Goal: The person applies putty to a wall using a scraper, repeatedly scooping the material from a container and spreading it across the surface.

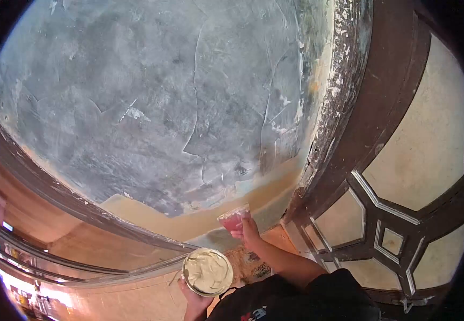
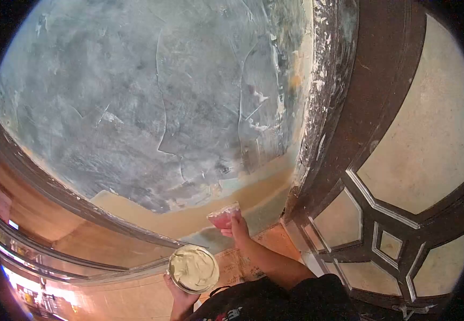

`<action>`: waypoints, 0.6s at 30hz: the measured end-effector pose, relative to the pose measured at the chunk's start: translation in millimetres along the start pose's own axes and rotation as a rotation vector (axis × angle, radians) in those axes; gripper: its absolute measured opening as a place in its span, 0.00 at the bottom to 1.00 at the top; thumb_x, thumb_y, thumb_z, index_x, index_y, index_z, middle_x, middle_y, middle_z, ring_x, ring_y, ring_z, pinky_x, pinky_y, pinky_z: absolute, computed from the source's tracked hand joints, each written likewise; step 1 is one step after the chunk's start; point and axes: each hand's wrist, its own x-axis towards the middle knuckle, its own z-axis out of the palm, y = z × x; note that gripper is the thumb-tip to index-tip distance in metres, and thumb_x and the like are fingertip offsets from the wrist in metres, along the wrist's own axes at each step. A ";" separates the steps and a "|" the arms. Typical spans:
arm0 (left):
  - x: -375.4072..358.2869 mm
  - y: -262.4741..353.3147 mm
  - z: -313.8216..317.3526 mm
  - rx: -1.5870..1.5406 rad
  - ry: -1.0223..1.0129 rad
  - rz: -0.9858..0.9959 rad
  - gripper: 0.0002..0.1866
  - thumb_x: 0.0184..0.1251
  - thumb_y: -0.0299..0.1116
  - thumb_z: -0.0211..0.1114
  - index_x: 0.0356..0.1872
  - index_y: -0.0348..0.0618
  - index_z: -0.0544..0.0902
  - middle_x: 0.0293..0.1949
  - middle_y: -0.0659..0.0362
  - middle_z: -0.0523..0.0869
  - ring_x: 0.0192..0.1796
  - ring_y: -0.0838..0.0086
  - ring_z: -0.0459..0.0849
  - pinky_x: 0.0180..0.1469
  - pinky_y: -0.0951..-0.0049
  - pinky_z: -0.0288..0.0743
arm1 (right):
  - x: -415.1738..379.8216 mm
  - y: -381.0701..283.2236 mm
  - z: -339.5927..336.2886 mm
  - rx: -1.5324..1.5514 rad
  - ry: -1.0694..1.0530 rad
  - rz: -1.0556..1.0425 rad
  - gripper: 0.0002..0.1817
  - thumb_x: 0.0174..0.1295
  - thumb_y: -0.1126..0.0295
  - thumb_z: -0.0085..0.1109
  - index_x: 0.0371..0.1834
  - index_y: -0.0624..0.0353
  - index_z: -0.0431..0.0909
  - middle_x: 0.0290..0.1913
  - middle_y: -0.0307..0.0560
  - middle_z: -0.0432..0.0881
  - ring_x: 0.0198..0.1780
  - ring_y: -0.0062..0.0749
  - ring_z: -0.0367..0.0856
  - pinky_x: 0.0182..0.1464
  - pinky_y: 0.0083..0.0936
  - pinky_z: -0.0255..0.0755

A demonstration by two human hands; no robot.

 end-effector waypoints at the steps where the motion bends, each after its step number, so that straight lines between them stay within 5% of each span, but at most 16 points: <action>1: -0.4 0.1 3.0 -0.039 0.006 -0.012 0.41 0.53 0.66 0.47 0.65 0.51 0.65 0.64 0.54 0.68 0.65 0.58 0.67 0.64 0.51 0.61 | -0.2 3.4 -6.0 0.004 -0.038 0.066 0.22 0.68 0.52 0.45 0.56 0.55 0.60 0.40 0.49 0.73 0.35 0.40 0.82 0.36 0.30 0.81; 5: 1.0 -3.3 -3.3 -0.042 0.016 -0.019 0.41 0.52 0.66 0.47 0.64 0.50 0.65 0.64 0.54 0.68 0.64 0.57 0.67 0.64 0.51 0.61 | -25.9 -22.2 16.5 0.011 -0.005 0.007 0.22 0.68 0.52 0.45 0.55 0.55 0.61 0.39 0.48 0.73 0.34 0.39 0.82 0.35 0.30 0.81; 11: 11.7 -19.2 -48.0 0.405 0.009 0.233 0.41 0.54 0.67 0.44 0.64 0.50 0.65 0.64 0.54 0.68 0.64 0.57 0.67 0.64 0.51 0.61 | 1.6 -23.5 6.0 -0.068 0.014 -0.142 0.23 0.68 0.50 0.44 0.56 0.57 0.61 0.38 0.48 0.73 0.35 0.39 0.83 0.35 0.29 0.81; 13: 1.7 -7.5 -1.6 -0.070 0.016 -0.017 0.41 0.55 0.66 0.44 0.64 0.50 0.65 0.64 0.54 0.68 0.65 0.57 0.67 0.64 0.51 0.61 | -0.5 -10.9 -8.5 -0.010 -0.001 0.071 0.23 0.69 0.52 0.44 0.57 0.57 0.60 0.40 0.49 0.73 0.37 0.40 0.82 0.37 0.30 0.81; 18: -3.2 -8.2 7.3 -0.020 0.033 0.008 0.41 0.54 0.67 0.44 0.64 0.50 0.65 0.64 0.55 0.68 0.65 0.57 0.67 0.64 0.50 0.61 | -29.1 -21.3 20.1 0.068 -0.024 -0.065 0.23 0.68 0.55 0.46 0.58 0.58 0.59 0.44 0.50 0.72 0.37 0.41 0.82 0.39 0.31 0.80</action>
